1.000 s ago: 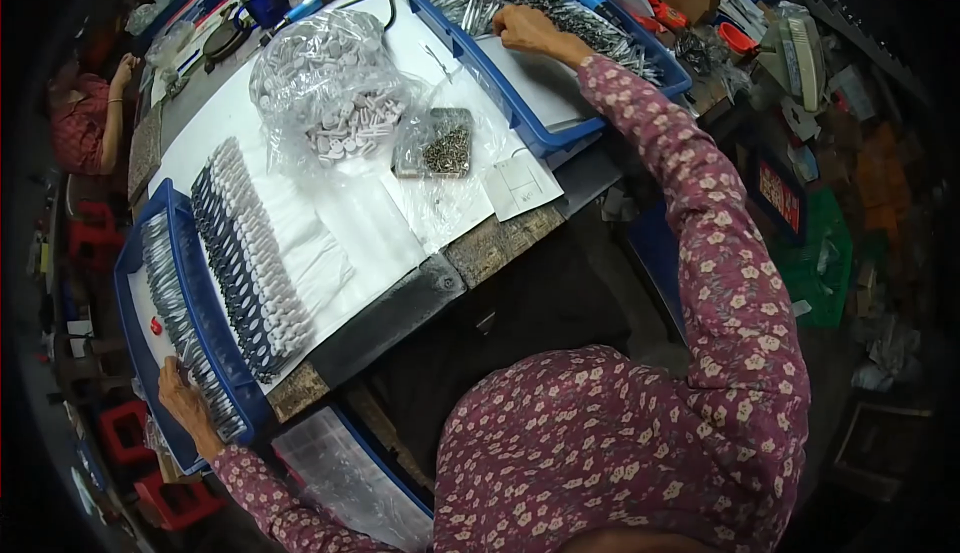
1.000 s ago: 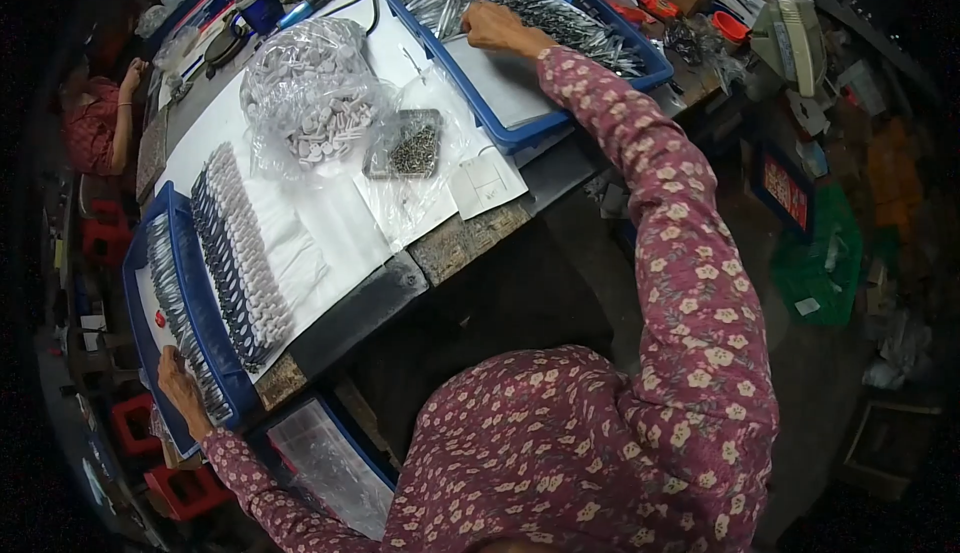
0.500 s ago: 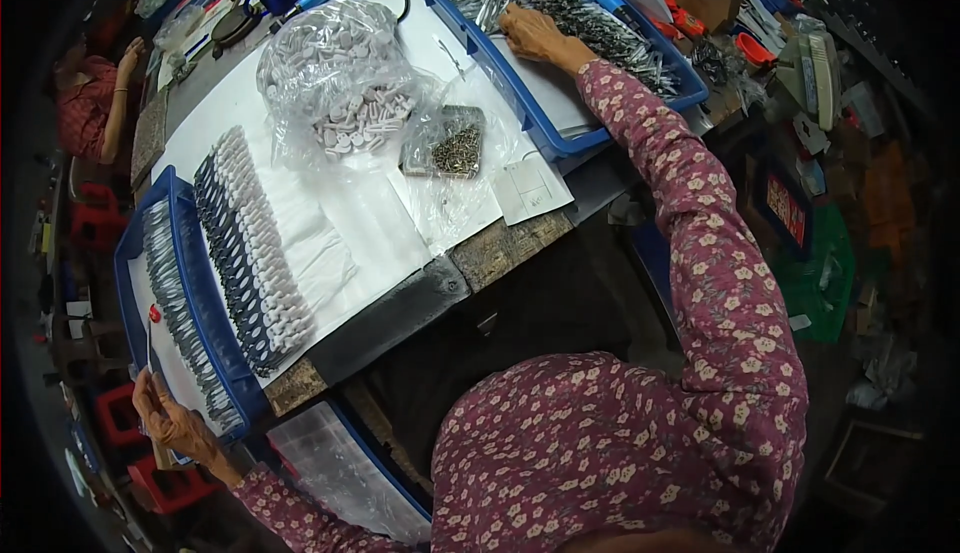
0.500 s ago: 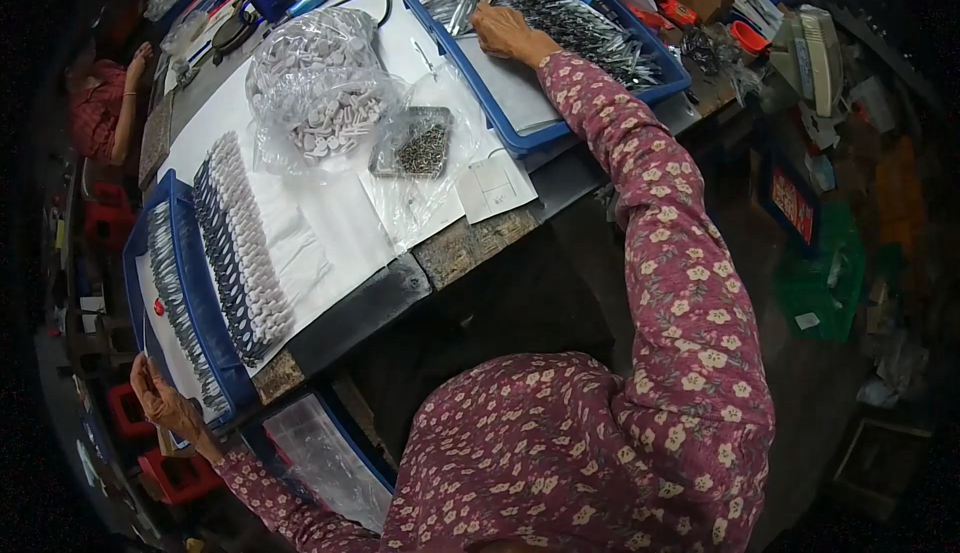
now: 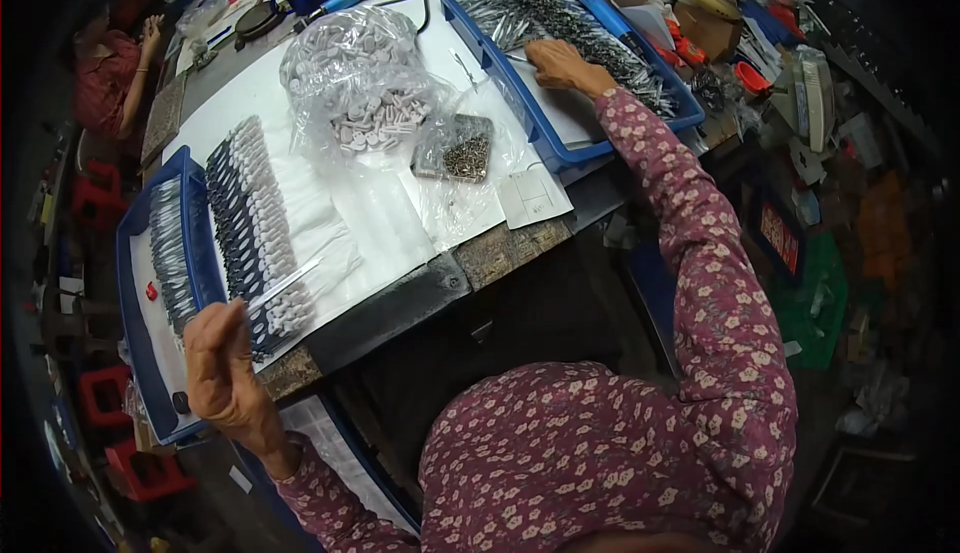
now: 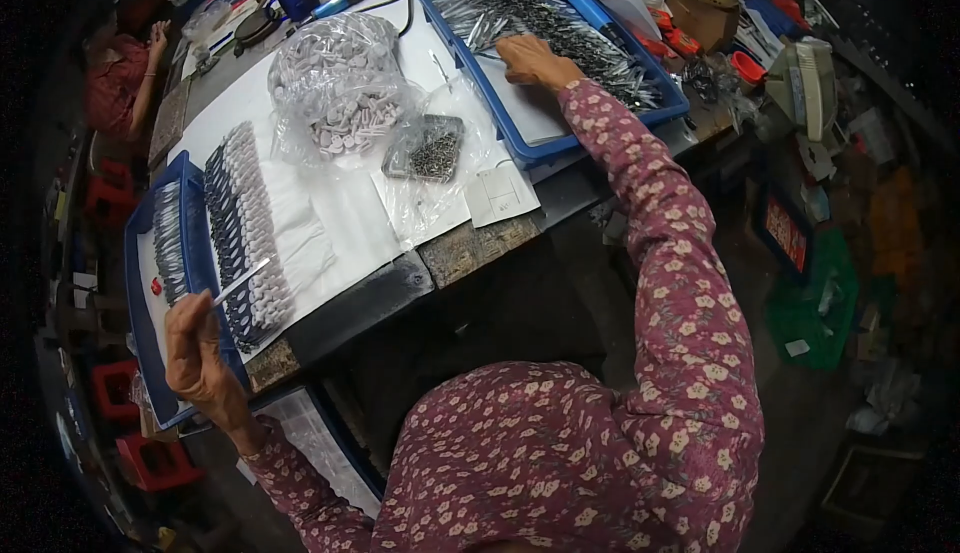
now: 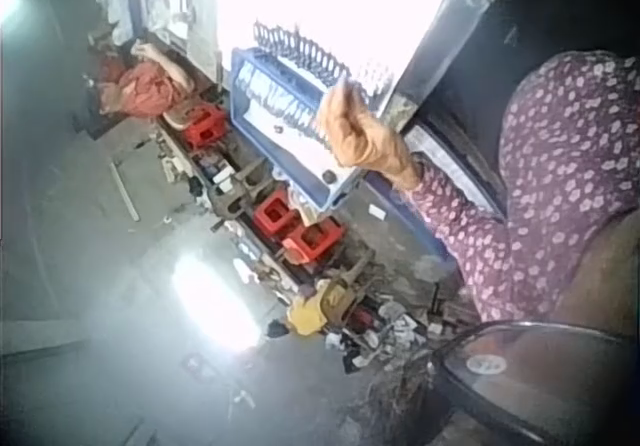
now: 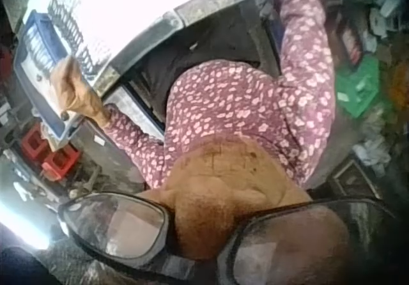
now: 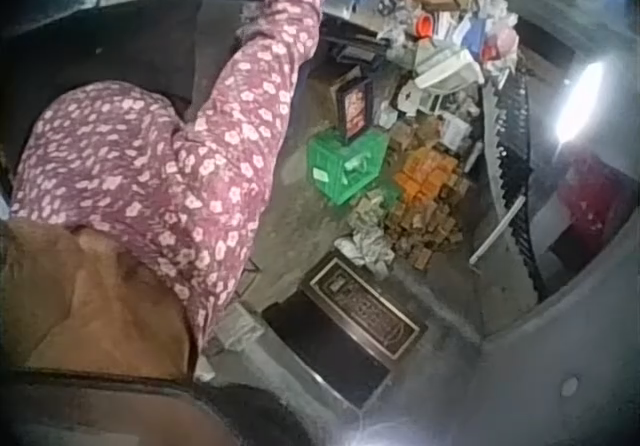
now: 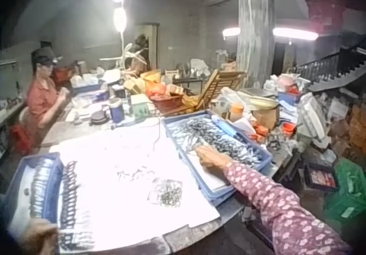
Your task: Assembling small hardware components by hand at a manual workstation in a workshop environment.
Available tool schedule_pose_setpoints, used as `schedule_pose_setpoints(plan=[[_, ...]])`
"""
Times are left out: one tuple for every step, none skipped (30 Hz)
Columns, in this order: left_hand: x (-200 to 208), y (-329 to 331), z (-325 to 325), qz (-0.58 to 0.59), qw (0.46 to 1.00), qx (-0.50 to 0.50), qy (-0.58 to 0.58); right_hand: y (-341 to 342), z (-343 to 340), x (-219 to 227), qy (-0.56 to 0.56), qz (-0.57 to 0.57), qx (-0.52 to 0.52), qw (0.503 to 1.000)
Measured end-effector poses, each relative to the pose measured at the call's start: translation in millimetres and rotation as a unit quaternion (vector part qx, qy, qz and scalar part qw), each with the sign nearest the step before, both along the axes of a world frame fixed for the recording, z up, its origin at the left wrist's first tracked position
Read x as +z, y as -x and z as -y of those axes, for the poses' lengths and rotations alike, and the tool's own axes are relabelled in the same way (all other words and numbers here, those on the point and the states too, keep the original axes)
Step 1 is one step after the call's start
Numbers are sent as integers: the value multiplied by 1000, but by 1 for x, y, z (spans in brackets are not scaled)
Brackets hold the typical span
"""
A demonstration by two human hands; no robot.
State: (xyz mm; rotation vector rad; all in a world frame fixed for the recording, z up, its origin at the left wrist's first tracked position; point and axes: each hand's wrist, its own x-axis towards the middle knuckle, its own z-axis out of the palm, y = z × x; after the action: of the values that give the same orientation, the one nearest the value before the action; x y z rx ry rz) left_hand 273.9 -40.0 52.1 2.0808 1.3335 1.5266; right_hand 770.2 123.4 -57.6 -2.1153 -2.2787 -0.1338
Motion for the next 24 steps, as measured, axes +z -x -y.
schedule_pose_setpoints(plan=[[-3, 2, 3, 23, 1000, -18, 9, -3, 7, -4, -69, -14, 50, 996], [-5, 2, 5, 44, 998, -38, 18, 3, 14, 3, -69, -12, 54, 996], [-7, 0, 5, 80, 995, -54, 33, 11, 20, 16, -72, -37, 9, 997], [-10, -3, 3, 82, 995, -51, 34, 16, 25, 26, -74, -62, -37, 995], [-13, -6, 3, 143, 985, -81, 48, 14, 34, 32, -144, -100, 8, 984], [-19, -5, 2, 203, 972, -101, 64, 29, 36, 40, -139, -101, 15, 985], [-26, -2, 1, 222, 966, -105, 78, 43, 41, 48, -149, -180, 3, 972], [-30, -2, 0, 223, 967, -96, 81, 62, 49, 58, -155, -257, -10, 954], [-33, -5, -1, 258, 954, -122, 96, 82, 56, 65, -156, -318, 41, 934], [-35, -9, -2, 292, 938, -149, 109, 103, 66, 73, -148, -321, 46, 934], [-38, -10, -3, 309, 927, -164, 133, 126, 77, 78, -142, -345, 90, 924], [-41, -9, -3, 327, 916, -174, 156, 152, 87, 81, -134, -369, 136, 910], [-49, -8, -4, 356, 896, -195, 181, 179, 98, 83, -102, -393, 153, 901], [-57, -9, -3, 375, 885, -195, 196, 202, 108, 79, -67, -415, 170, 891], [-62, -9, -1, 392, 869, -204, 222, 220, 116, 67, -24, -459, 181, 869], [-67, -8, 0, 410, 852, -211, 247, 243, 127, 59, -2, -522, 170, 836], [-73, -6, 0, 411, 843, -216, 270, 261, 137, 52, 27, -552, 178, 814], [-80, -5, 0, 412, 834, -221, 293, 277, 145, 45, 56, -580, 185, 791], [-87, -5, 1, 433, 820, -218, 305, 293, 154, 38, 82, -608, 172, 771], [-95, -3, 1, 435, 820, -208, 307, 307, 161, 33, 106, -634, 157, 750], [-104, 0, 1, 435, 815, -207, 322, 317, 164, 25, 112, -641, 166, 741], [-110, 2, 2, 434, 809, -207, 337, 326, 168, 19, 112, -661, 173, 722], [-114, 3, 3, 442, 801, -211, 344, 332, 171, 16, 115, -659, 171, 723], [-119, 4, 4, 444, 801, -207, 345, 337, 172, 14, 118, -657, 168, 725]])
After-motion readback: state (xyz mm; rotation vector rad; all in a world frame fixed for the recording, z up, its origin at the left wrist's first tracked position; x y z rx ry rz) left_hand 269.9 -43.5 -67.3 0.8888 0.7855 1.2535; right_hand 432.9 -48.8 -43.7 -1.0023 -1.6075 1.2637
